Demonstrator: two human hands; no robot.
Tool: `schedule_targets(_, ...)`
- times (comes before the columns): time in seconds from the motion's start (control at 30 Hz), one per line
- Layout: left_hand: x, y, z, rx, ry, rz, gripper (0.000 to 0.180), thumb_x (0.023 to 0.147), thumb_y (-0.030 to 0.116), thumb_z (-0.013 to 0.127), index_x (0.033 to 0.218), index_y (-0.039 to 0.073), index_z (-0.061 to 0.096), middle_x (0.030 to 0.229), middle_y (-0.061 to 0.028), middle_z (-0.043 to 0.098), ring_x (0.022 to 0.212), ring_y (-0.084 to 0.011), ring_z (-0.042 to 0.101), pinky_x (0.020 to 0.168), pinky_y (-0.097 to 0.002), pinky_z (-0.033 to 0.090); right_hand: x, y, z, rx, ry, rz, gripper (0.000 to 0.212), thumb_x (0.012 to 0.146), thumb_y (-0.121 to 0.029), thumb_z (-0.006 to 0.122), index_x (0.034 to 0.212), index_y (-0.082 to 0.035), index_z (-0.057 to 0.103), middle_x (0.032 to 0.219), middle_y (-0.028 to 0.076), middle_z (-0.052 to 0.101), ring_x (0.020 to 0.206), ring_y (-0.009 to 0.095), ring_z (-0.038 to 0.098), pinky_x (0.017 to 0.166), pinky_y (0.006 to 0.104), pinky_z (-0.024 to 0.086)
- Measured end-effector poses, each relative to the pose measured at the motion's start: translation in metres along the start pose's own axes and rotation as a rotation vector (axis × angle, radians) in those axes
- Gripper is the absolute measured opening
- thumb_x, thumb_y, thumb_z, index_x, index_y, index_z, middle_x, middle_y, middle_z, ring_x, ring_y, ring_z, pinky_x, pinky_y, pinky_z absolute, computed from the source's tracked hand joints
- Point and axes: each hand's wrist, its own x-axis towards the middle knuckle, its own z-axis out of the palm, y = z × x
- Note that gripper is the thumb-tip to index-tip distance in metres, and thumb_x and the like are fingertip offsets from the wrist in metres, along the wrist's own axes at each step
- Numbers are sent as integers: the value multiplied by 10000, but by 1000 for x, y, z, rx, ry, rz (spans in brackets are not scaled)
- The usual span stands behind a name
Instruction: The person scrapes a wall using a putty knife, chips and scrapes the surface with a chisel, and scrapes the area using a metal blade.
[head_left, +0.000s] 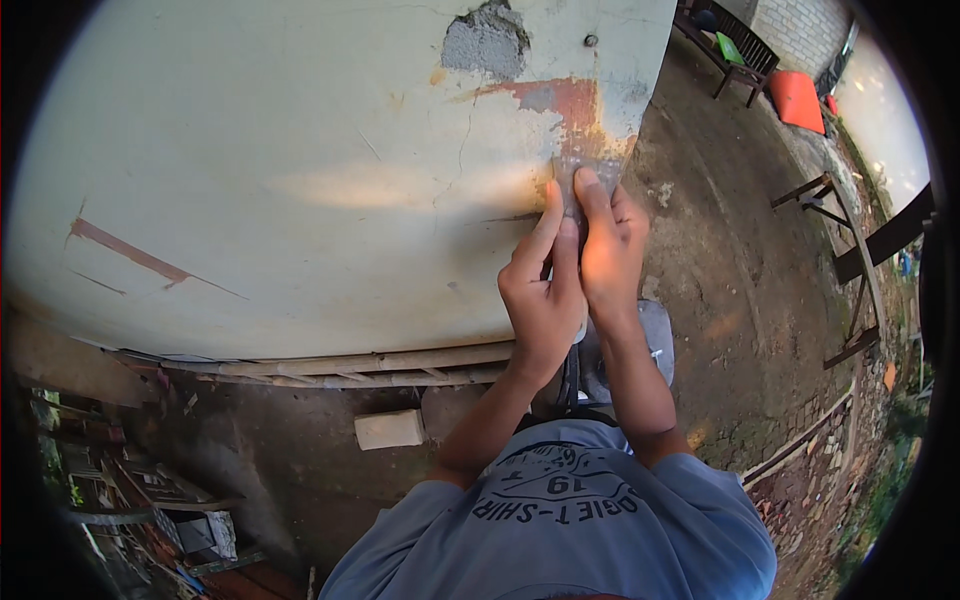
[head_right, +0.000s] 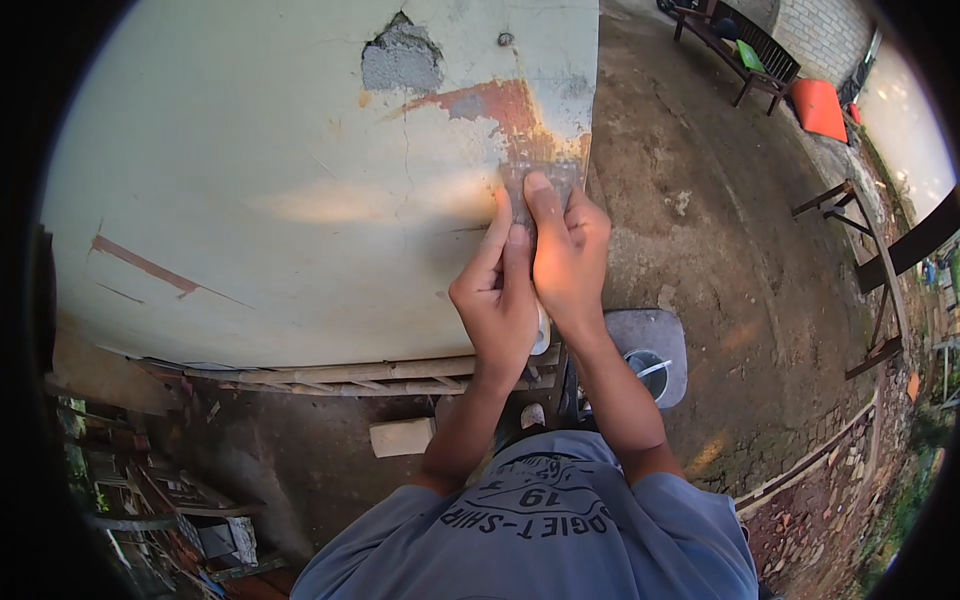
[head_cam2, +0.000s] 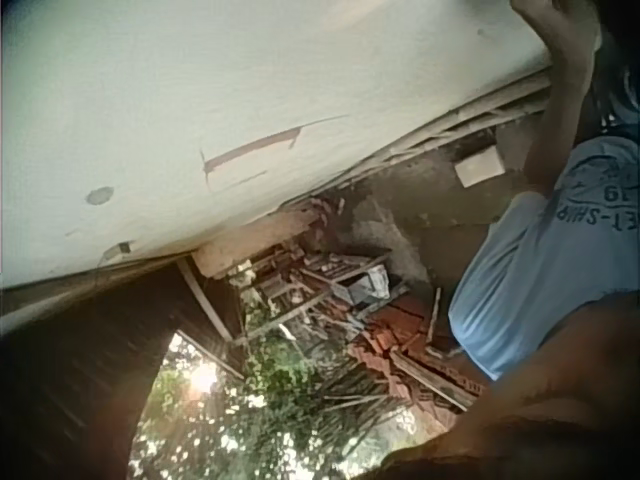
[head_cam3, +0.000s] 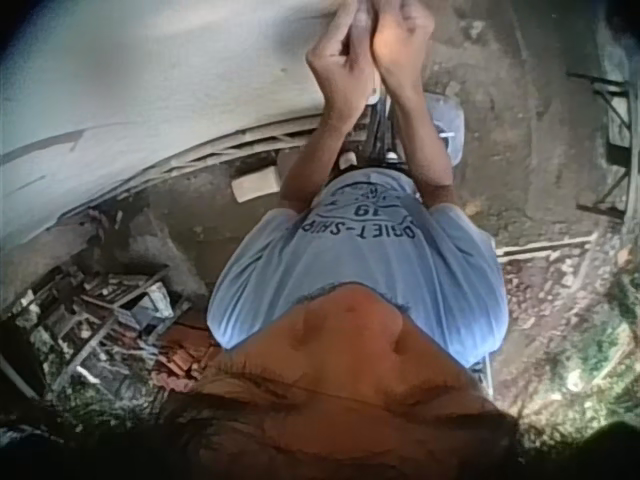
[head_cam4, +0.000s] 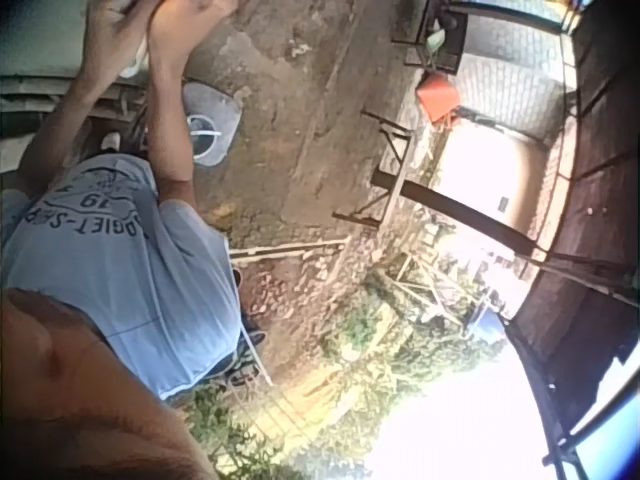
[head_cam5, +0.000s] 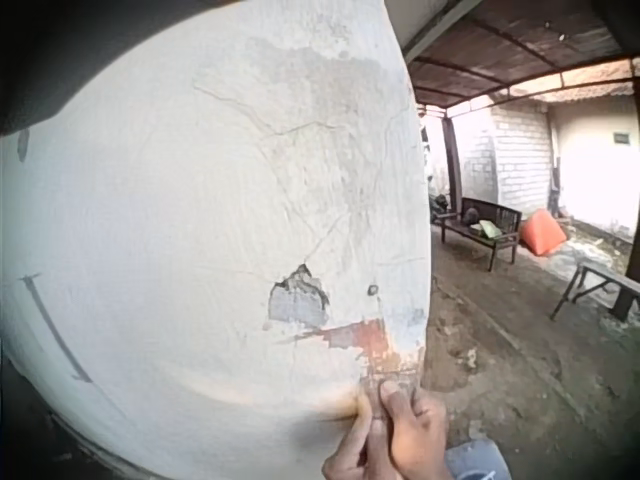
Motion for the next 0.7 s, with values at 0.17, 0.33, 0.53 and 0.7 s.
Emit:
schedule_targets(0.17,-1,-23,1,92,38,99,345,964,32,526,1304,-19,540,773,64,528,687,-13,420,574,-184,378,1,11,0,-7,79,-49,228,977,-178,534,911,14,638,824,-8,632,719,26,504,620,200,413)
schedule_targets(0.33,-10,-21,1,58,44,71,354,963,48,537,1309,-24,532,766,66,526,684,-23,420,581,-197,390,-5,21,-3,-6,86,-41,232,975,-183,536,893,10,634,804,-14,625,696,25,497,604,203,406)
schedule_targets(0.53,14,7,5,-6,28,-1,348,953,36,545,1298,-12,548,735,77,477,648,-17,385,534,-196,354,3,-3,-1,-22,35,-63,224,972,-172,537,871,9,620,784,-24,605,690,27,489,595,210,399)
schedule_targets(0.7,-8,-30,6,98,54,119,341,955,36,545,1292,-14,552,814,41,591,717,-21,466,630,-189,424,3,12,-1,-33,142,-43,252,970,-175,543,785,-15,605,703,-49,558,623,21,440,528,217,354)
